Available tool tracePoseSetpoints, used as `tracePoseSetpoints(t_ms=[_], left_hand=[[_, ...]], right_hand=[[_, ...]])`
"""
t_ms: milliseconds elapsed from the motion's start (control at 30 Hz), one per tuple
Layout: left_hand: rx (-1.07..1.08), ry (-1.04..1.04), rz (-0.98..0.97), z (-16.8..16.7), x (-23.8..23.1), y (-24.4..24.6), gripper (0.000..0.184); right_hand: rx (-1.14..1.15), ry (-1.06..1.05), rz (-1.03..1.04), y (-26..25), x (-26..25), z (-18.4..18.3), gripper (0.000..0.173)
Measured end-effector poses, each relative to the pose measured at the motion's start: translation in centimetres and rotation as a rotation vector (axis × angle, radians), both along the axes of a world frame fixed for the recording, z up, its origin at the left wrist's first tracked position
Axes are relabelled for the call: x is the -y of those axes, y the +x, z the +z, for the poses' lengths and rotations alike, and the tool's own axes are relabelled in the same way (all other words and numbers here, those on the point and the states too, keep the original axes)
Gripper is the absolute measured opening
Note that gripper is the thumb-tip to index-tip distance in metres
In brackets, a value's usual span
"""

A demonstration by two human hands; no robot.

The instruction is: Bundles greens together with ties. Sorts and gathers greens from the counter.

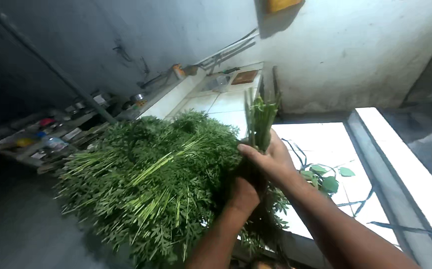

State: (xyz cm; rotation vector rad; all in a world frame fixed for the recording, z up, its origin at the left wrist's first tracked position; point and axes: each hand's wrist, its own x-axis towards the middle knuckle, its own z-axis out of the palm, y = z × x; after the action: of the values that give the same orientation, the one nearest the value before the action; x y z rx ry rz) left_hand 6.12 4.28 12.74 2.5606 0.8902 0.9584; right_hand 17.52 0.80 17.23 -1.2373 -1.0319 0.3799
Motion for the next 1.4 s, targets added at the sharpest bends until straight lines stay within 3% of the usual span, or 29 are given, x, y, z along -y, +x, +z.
tracePoseSetpoints(t_ms=[67, 133, 200, 367, 467, 567, 700, 900, 1133, 1267, 1400], left_hand=[[-0.105, -0.084, -0.015, 1.5, -0.5, -0.5, 0.046], [-0.365, -0.15, 0.0, 4.2, -1.0, -1.8, 0.066], [-0.338, -0.049, -0.004, 6.8, -2.3, -4.6, 0.071], [-0.378, 0.184, 0.367, 13.5, -9.7, -12.3, 0.037], [-0.649, 0.026, 0.567, 13.5, -14.4, -15.1, 0.042], [-0.807, -0.102, 0.582, 12.1, -16.9, -15.9, 0.033], [-0.821, -0.087, 0.54, 12.9, -17.1, -15.4, 0.023], [-0.781, -0.029, 0.534, 15.9, -17.2, -14.2, 0.029], [-0.367, -0.008, 0.331, 19.5, -17.1, -14.6, 0.033], [-0.501, 0.127, 0.431, 19.9, -18.1, -14.9, 0.033], [-0.307, 0.116, 0.465, 21.8, -17.5, -15.1, 0.035]], right_hand=[[-0.003, 0.009, -0.034, -0.1, -0.2, -0.3, 0.043], [-0.103, 0.039, 0.007, 0.5, -0.5, -0.6, 0.032], [-0.217, 0.077, 0.04, 1.6, -0.6, -0.7, 0.03], [-0.347, 0.211, 0.04, 3.5, 0.0, 0.3, 0.027], [-0.392, 0.269, 0.054, 3.9, 0.4, 0.8, 0.026], [-0.417, 0.293, 0.043, 4.2, 0.5, 1.2, 0.026], [-0.43, 0.307, 0.036, 4.6, 0.7, 1.3, 0.026], [-0.44, 0.331, 0.046, 5.0, 0.8, 1.2, 0.025], [-0.421, 0.328, 0.038, 5.5, 1.0, 1.3, 0.024], [-0.398, 0.295, 0.013, 5.5, 1.2, 1.3, 0.026], [-0.398, 0.313, 0.002, 5.7, 1.2, 1.2, 0.026]])
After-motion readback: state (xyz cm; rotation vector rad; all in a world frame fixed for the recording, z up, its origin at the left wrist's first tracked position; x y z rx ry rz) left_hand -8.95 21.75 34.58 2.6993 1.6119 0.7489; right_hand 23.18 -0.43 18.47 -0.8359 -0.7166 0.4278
